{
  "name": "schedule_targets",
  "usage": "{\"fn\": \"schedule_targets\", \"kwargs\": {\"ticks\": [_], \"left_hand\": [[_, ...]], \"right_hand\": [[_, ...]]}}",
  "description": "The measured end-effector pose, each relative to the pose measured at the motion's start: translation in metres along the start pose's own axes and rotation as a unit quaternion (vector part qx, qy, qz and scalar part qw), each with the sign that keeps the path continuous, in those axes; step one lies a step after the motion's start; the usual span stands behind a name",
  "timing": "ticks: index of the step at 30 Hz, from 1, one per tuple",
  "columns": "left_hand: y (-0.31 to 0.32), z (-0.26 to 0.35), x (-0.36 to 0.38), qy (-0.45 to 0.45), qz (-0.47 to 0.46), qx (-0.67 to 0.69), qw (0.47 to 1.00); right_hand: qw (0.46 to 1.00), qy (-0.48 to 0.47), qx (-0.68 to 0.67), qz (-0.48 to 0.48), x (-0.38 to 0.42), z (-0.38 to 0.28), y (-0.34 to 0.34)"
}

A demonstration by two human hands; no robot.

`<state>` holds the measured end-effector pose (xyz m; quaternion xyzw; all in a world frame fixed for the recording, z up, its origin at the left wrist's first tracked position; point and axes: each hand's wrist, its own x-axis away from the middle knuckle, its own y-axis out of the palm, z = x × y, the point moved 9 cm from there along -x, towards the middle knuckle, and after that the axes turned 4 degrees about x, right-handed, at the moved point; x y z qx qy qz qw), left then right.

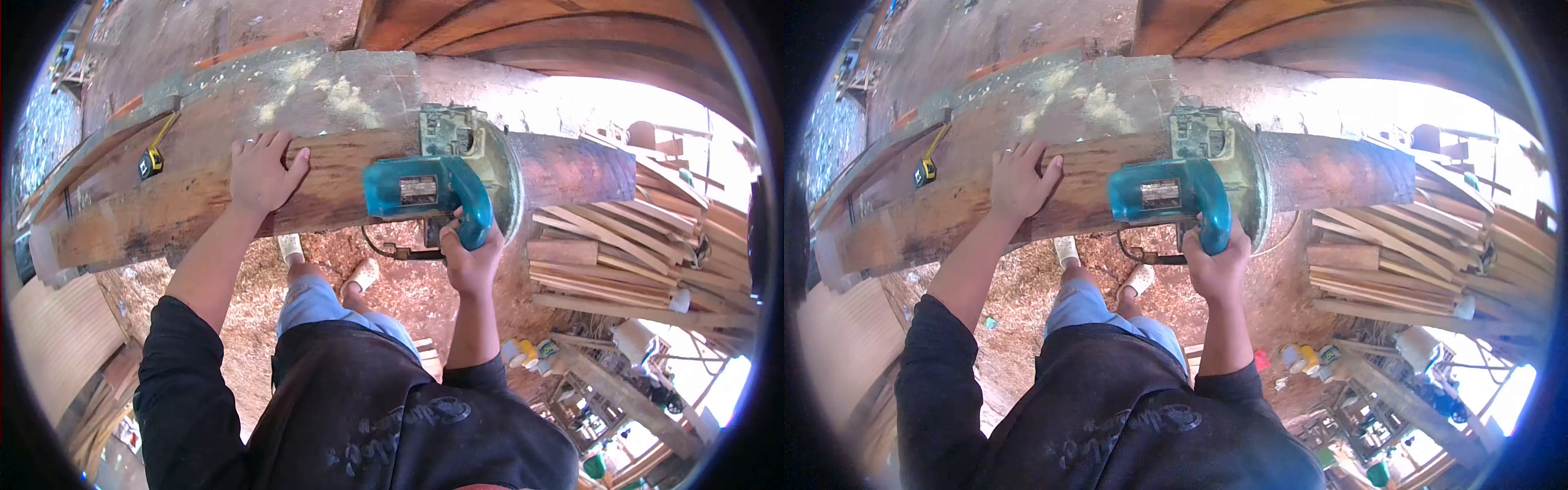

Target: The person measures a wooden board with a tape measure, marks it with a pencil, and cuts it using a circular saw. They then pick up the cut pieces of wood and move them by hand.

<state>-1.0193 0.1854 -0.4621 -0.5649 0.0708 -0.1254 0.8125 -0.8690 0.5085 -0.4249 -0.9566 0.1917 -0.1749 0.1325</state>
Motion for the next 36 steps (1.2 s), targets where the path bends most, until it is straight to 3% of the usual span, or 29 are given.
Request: {"fn": "schedule_targets", "kwargs": {"ticks": [20,29,36], "left_hand": [[0.004,-0.003,0.0,0.001,0.002,0.0,1.0],[0.005,-0.004,0.001,-0.002,-0.001,-0.025,1.0],[0.009,-0.007,0.001,-0.02,-0.029,-0.022,0.999]], "right_hand": [[1.0,0.001,0.015,-0.014,-0.012,-0.011,0.004],[0.998,-0.04,0.026,-0.033,-0.019,-0.019,0.009],[1.0,0.0,-0.005,-0.022,-0.019,-0.015,0.009]]}}
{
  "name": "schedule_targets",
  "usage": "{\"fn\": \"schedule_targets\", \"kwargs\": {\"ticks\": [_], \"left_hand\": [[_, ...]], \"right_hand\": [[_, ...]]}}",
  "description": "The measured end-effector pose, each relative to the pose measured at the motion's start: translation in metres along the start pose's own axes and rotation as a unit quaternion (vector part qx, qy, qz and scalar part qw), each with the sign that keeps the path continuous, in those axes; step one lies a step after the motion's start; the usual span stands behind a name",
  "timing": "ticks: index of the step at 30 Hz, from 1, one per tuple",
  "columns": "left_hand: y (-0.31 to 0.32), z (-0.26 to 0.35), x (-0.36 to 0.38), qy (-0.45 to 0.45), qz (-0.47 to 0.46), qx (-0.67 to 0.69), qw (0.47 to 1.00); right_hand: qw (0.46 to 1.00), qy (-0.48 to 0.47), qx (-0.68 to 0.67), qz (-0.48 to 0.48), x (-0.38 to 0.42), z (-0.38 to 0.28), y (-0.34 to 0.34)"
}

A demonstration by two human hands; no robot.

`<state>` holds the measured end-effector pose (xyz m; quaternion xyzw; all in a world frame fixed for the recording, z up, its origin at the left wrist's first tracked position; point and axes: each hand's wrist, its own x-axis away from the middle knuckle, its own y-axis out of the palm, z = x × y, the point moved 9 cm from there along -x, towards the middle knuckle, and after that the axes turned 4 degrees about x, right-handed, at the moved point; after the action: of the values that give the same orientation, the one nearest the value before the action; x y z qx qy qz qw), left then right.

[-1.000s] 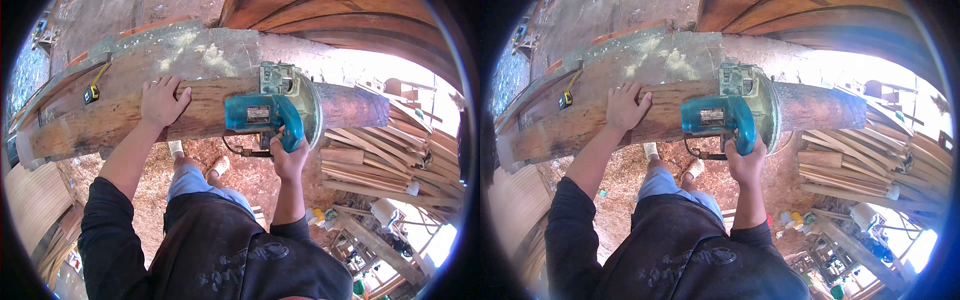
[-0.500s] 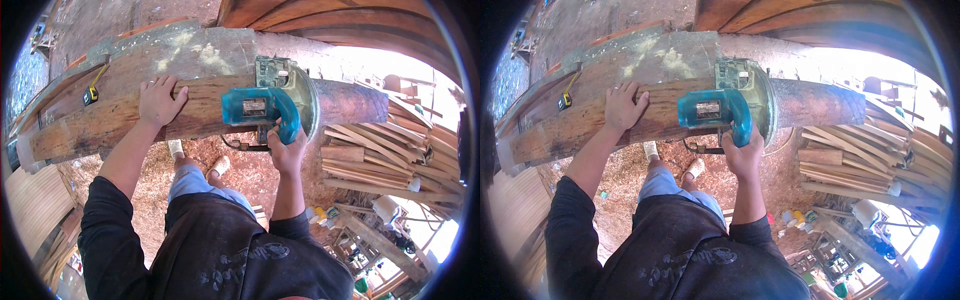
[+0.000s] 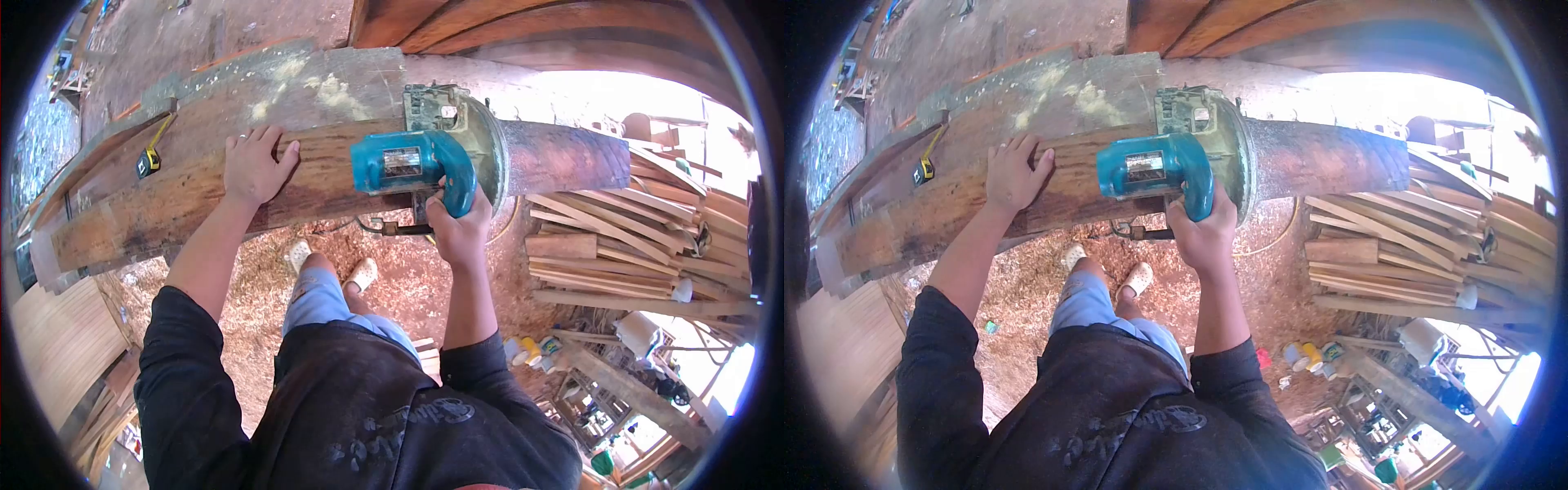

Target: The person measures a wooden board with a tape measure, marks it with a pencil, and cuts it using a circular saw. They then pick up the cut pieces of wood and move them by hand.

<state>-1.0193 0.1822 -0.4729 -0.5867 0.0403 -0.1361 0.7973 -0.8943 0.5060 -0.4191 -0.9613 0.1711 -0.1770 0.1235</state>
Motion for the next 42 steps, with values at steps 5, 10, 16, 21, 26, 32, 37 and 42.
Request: {"fn": "schedule_targets", "kwargs": {"ticks": [5,10,16,21,26,32,37,42], "left_hand": [[-0.002,0.002,0.001,0.006,0.015,0.005,1.0],[-0.003,0.003,0.002,0.015,0.028,0.006,0.999],[-0.004,0.002,0.002,0.003,0.017,0.013,1.0],[0.0,-0.001,0.0,0.01,0.033,-0.019,0.999],[-0.004,0.005,0.002,0.024,0.041,0.001,0.999],[-0.003,0.005,0.002,0.029,0.046,-0.003,0.998],[0.0,0.005,0.002,0.033,0.043,-0.019,0.998],[-0.003,0.009,0.001,0.017,0.017,-0.008,1.0]], "right_hand": [[1.0,0.004,-0.019,-0.004,-0.001,-0.004,0.001],[1.0,0.001,-0.019,0.001,-0.001,-0.001,0.0],[1.0,-0.003,-0.001,0.001,-0.006,0.002,0.001],[1.0,-0.014,-0.002,0.001,-0.01,-0.001,0.002],[0.999,-0.039,0.001,-0.002,-0.013,-0.004,0.003],[0.995,-0.075,0.06,0.008,-0.022,-0.022,0.003],[0.997,-0.064,0.039,0.002,-0.027,-0.031,0.004],[0.997,-0.041,0.061,-0.008,-0.048,-0.037,0.006]]}}
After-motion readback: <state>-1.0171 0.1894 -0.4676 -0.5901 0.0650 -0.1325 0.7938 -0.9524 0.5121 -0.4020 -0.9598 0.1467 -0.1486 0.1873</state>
